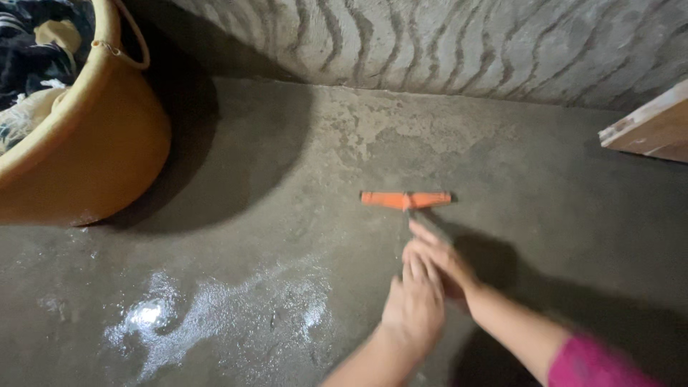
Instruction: The person uses a squeegee to push water across a concrete floor, moving the tool in repeated strokes to clear the surface.
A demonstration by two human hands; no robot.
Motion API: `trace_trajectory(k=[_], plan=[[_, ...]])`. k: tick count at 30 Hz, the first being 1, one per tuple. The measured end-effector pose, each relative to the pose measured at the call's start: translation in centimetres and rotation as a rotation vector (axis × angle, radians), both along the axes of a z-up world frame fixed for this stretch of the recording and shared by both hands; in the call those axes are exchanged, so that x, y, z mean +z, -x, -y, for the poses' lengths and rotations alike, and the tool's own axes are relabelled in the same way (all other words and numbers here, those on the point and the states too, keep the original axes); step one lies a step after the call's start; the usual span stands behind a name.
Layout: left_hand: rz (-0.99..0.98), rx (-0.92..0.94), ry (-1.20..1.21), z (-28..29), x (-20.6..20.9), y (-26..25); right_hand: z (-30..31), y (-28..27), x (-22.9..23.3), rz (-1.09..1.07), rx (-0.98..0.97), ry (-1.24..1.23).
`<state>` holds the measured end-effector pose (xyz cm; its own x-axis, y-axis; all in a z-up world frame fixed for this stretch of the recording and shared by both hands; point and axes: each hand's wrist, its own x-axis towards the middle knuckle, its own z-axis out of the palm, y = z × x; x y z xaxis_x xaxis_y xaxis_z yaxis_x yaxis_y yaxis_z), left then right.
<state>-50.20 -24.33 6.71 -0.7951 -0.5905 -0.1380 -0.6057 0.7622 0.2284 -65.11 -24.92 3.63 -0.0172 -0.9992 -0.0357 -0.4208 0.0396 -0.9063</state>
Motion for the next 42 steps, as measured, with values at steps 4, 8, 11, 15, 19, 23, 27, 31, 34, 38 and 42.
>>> trace_trajectory(k=[4, 8, 11, 15, 19, 23, 27, 31, 34, 38, 42], plan=[[-0.043, 0.095, -0.119, 5.4, 2.8, 1.6, 5.0, 1.7, 1.3, -0.278, -0.101, 0.03], [-0.05, 0.05, 0.007, 2.6, 2.0, -0.8, 3.0, -0.2, -0.2, 0.235, -0.178, -0.06], [0.055, -0.037, -0.058, -2.9, 0.3, -3.6, -2.2, -3.6, -0.8, 0.639, -0.4, -0.529], [-0.029, 0.143, -0.219, -5.1, -0.1, -4.0, -4.4, -4.4, -0.6, -0.206, 0.104, 0.085], [-0.103, 0.142, -0.082, 1.2, 2.2, -2.2, 3.2, -2.1, -1.5, 0.838, -0.418, -0.518], [-0.087, 0.222, -0.148, 6.6, 4.5, -1.6, 8.1, -0.3, -1.3, -0.361, 0.079, 0.236], [-0.106, 0.221, -0.121, 3.9, 2.9, -5.3, 6.7, -4.8, -1.6, 0.385, -0.152, -0.264], [-0.027, 0.23, -0.277, -2.8, 0.0, -8.8, -0.5, -10.0, -0.6, 0.807, -0.229, -0.657], [-0.072, 0.316, -0.278, -2.5, -0.4, -9.0, 0.2, -9.6, -0.8, 0.503, 0.217, -0.249], [-0.243, 0.358, -0.141, 4.1, 2.2, -8.2, 8.8, -8.8, -1.2, 0.817, -0.122, -0.423], [-0.318, 0.447, -0.231, 9.1, 3.6, -9.3, 13.0, -9.3, -0.2, -0.277, 0.229, 0.188]])
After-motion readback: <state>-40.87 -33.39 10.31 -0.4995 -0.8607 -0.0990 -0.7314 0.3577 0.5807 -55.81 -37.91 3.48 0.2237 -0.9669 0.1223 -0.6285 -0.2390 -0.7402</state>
